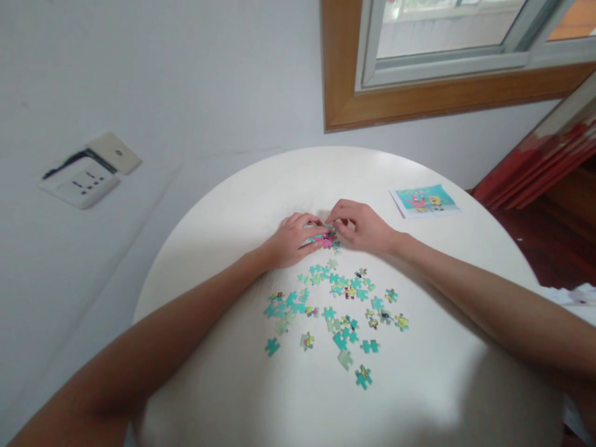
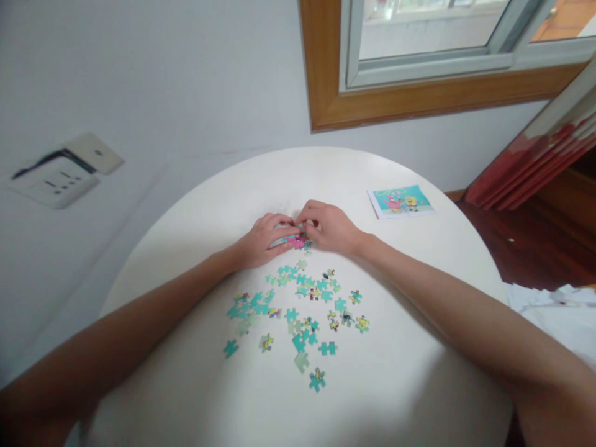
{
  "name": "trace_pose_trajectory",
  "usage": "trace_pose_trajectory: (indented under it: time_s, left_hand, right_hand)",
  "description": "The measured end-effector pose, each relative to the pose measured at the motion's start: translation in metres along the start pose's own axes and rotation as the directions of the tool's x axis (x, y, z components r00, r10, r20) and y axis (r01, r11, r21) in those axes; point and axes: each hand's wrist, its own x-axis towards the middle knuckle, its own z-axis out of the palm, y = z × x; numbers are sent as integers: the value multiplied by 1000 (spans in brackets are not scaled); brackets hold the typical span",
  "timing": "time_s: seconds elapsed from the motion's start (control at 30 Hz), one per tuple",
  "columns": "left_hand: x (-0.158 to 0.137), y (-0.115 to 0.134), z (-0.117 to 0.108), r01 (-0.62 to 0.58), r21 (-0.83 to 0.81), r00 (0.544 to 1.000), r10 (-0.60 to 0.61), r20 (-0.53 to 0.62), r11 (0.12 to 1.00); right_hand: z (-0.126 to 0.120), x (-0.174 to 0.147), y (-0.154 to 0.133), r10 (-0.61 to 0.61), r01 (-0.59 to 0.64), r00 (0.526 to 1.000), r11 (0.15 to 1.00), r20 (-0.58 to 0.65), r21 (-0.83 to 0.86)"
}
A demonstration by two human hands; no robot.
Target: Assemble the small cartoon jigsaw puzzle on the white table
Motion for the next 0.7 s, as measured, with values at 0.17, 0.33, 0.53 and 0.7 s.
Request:
trace_pose_trajectory:
  time_s: [0.17,0.33,0.53,0.7]
  left_hand:
    - [0,-1,0,-5,-23,1000,5,9,1000]
    - [1,1,0,-4,-31,1000,4,5,1000]
    - [0,2,-2,-4,-21,1000,4,3,1000]
    - [0,-1,0,-10,-24,1000,10,5,1000]
  right_hand:
    - [-8,-18,-58,-130,141,857,990,498,15]
    - [7,-28,-73,19,150,806,960,591,-235]
    - [10,-30,-81,-28,191,820,955,572,-227]
    - [6,-22,-74,-85,92,806,996,585,17]
